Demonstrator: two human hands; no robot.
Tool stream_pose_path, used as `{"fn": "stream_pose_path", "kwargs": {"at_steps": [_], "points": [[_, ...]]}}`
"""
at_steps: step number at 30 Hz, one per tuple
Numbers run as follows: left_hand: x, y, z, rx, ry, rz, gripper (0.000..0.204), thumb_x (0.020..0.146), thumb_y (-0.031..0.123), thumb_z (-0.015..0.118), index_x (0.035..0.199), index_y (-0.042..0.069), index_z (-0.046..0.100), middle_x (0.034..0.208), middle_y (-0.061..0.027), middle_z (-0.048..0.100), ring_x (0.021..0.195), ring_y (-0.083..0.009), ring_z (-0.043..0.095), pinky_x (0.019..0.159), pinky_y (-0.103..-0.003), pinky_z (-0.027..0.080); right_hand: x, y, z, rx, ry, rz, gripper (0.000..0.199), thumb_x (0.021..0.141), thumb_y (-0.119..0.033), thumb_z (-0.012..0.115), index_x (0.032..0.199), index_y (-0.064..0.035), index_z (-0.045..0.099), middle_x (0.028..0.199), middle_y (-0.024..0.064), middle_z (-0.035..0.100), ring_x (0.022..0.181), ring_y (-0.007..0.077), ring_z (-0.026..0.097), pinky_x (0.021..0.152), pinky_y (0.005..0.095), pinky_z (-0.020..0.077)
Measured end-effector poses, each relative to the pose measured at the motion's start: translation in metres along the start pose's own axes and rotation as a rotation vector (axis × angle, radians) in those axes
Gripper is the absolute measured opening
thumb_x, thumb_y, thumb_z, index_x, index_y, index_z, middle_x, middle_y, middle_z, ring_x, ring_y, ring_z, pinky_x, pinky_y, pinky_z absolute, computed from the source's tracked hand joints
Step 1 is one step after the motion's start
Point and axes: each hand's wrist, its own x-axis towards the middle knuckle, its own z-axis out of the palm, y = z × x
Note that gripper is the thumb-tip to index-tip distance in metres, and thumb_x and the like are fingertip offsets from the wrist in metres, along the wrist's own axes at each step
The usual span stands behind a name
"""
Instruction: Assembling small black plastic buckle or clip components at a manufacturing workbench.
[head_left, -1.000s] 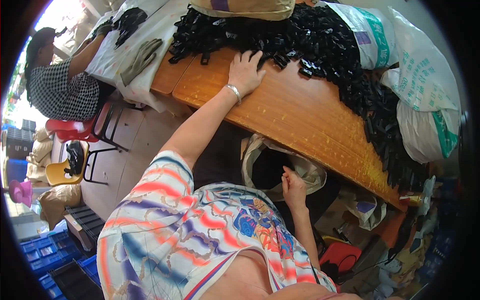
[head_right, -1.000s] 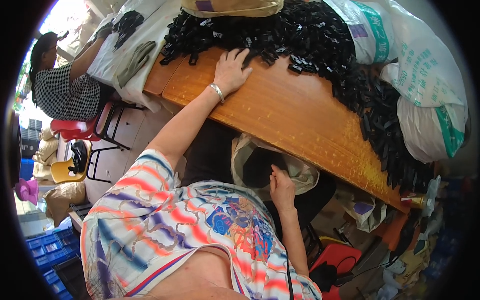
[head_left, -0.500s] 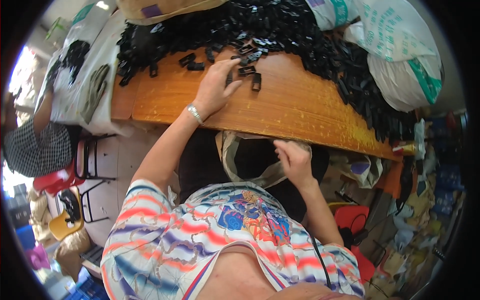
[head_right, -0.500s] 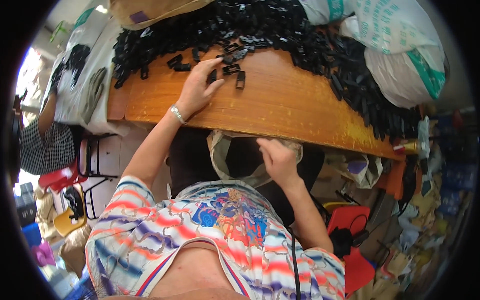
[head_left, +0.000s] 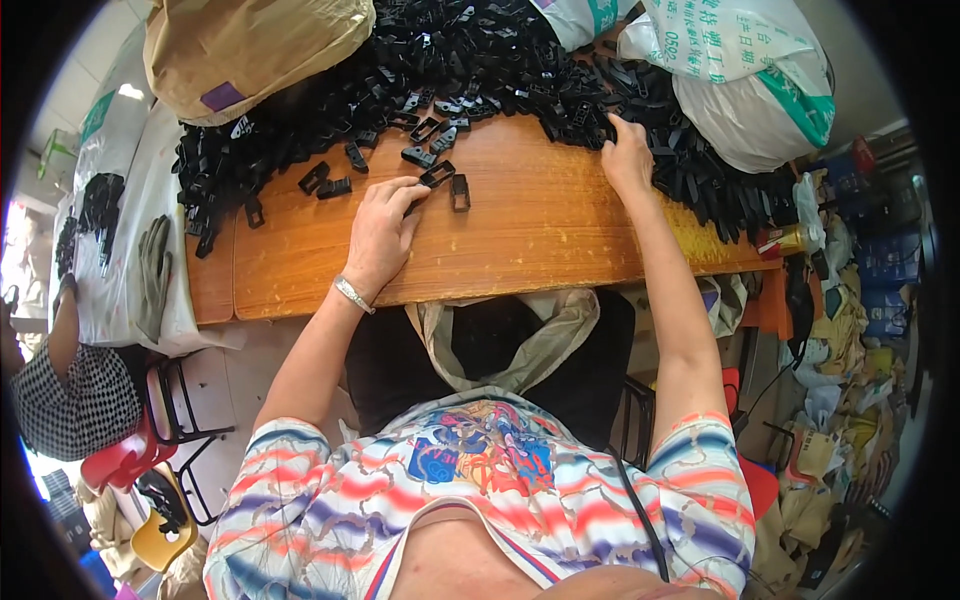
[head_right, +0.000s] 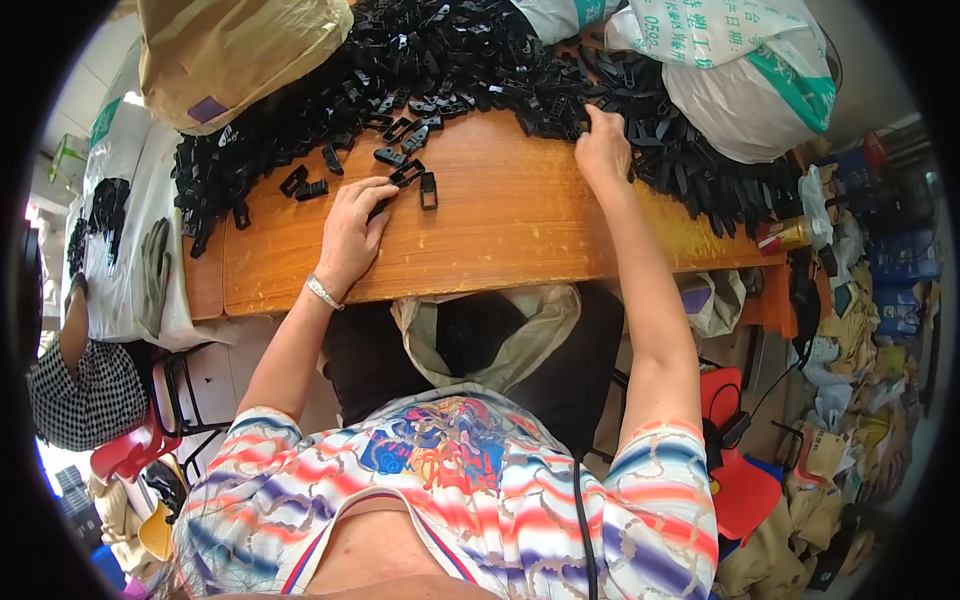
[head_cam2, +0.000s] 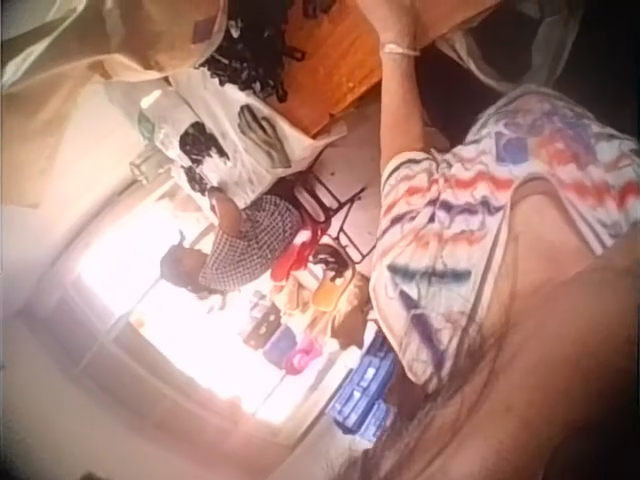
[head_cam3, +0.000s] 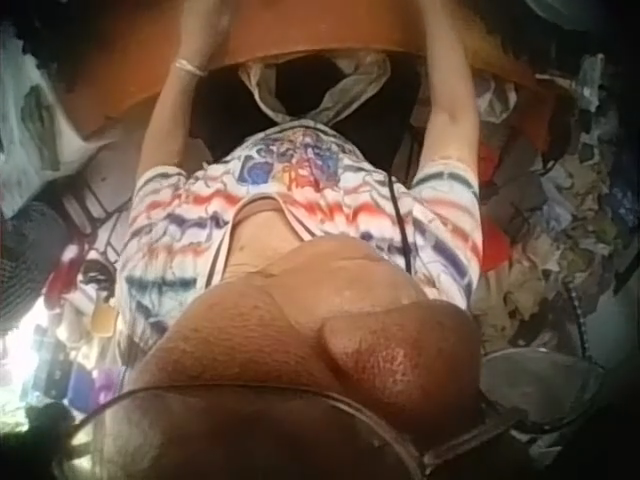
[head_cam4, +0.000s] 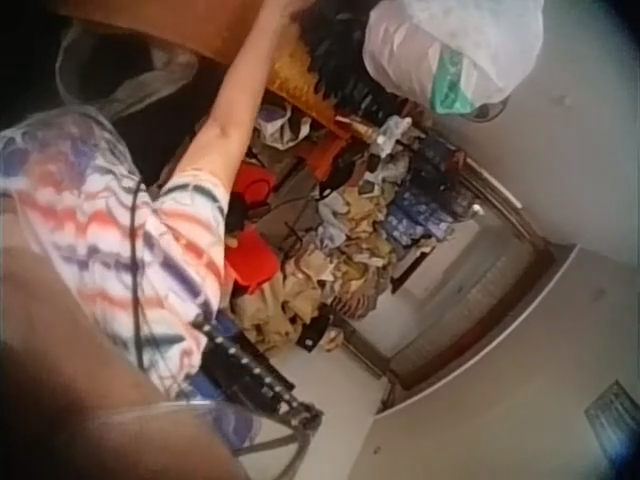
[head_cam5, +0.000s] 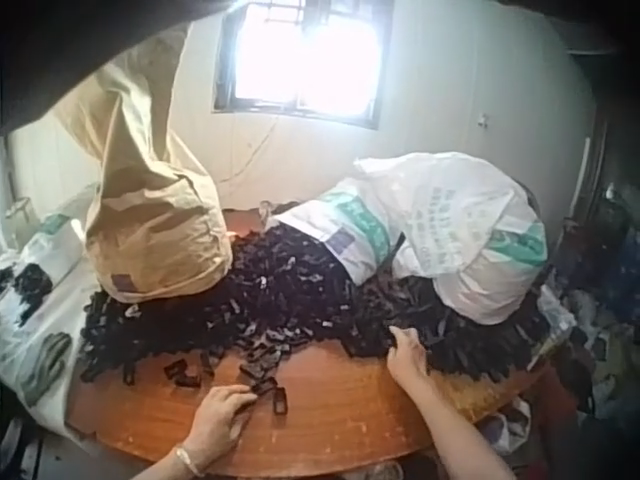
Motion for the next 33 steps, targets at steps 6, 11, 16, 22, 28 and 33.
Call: {"fn": "stream_pose_path", "kwargs": {"at_steps": [6,11,16,22,28,33], "points": [[0.002,0.004,-0.001,0.0,-0.032,0.023,0.032,0.078,-0.005,0.065,0.109,0.005,0.066,0.117,-0.0094,0.064,0.11,-0.029,0.056,0.096,-0.038,0.047,0.014,-0.026,0.02,-0.067,-0.1,-0.06,0.05,0.087,-0.006,0.053,0.135,-0.0179,0.053,0.124,0.0224,0.052,0.102,0.043,0.062,0.09,0.0476,0.0517],[-0.002,0.005,-0.004,-0.003,-0.058,0.028,0.035,0.078,-0.007,0.065,0.111,0.006,0.065,0.114,-0.01,0.065,0.109,-0.0295,0.057,0.095,-0.038,0.048,-0.017,-0.057,0.04,0.035,-0.008,-0.146,0.046,0.088,-0.007,0.059,0.132,-0.0183,0.055,0.111,0.0195,0.056,0.094,0.0417,0.063,0.081,0.0482,0.0534],[-0.001,0.009,0.001,-0.078,-0.043,0.086,0.037,0.076,-0.006,0.065,0.111,0.005,0.062,0.11,-0.0129,0.065,0.105,-0.0333,0.057,0.092,-0.04,0.048,-0.035,-0.064,0.04,0.28,0.048,-0.382,0.041,0.084,-0.002,0.061,0.124,-0.0105,0.062,0.103,0.0164,0.063,0.094,0.0333,0.063,0.082,0.0415,0.0518],[-0.006,0.03,0.023,-0.165,-0.014,0.049,0.021,0.078,0.002,0.07,0.098,0.003,0.064,0.101,-0.0126,0.064,0.101,-0.0323,0.059,0.088,-0.039,0.049,-0.046,-0.054,0.036,0.498,-0.006,-0.418,0.034,0.087,-0.001,0.064,0.121,-0.005,0.064,0.102,0.0121,0.066,0.086,0.0236,0.068,0.074,0.0323,0.0539],[-0.01,0.032,0.031,-0.122,0.124,-0.014,0.013,0.082,0.006,0.07,0.095,0.004,0.069,0.102,-0.0101,0.066,0.098,-0.0297,0.062,0.084,-0.037,0.051,-0.05,-0.067,0.032,0.442,-0.058,-0.343,0.026,0.084,-0.015,0.071,0.109,-0.0068,0.068,0.1,0.0105,0.066,0.092,0.0294,0.066,0.078,0.0392,0.0522],[-0.007,0.032,0.032,-0.031,0.121,-0.045,0.017,0.085,0.015,0.069,0.099,0.006,0.072,0.101,-0.0099,0.066,0.097,-0.0289,0.058,0.086,-0.037,0.047,-0.034,-0.08,0.037,0.26,-0.09,-0.293,0.036,0.083,-0.021,0.074,0.115,-0.0084,0.066,0.109,0.0159,0.066,0.101,0.0351,0.063,0.086,0.0433,0.0518]]}}
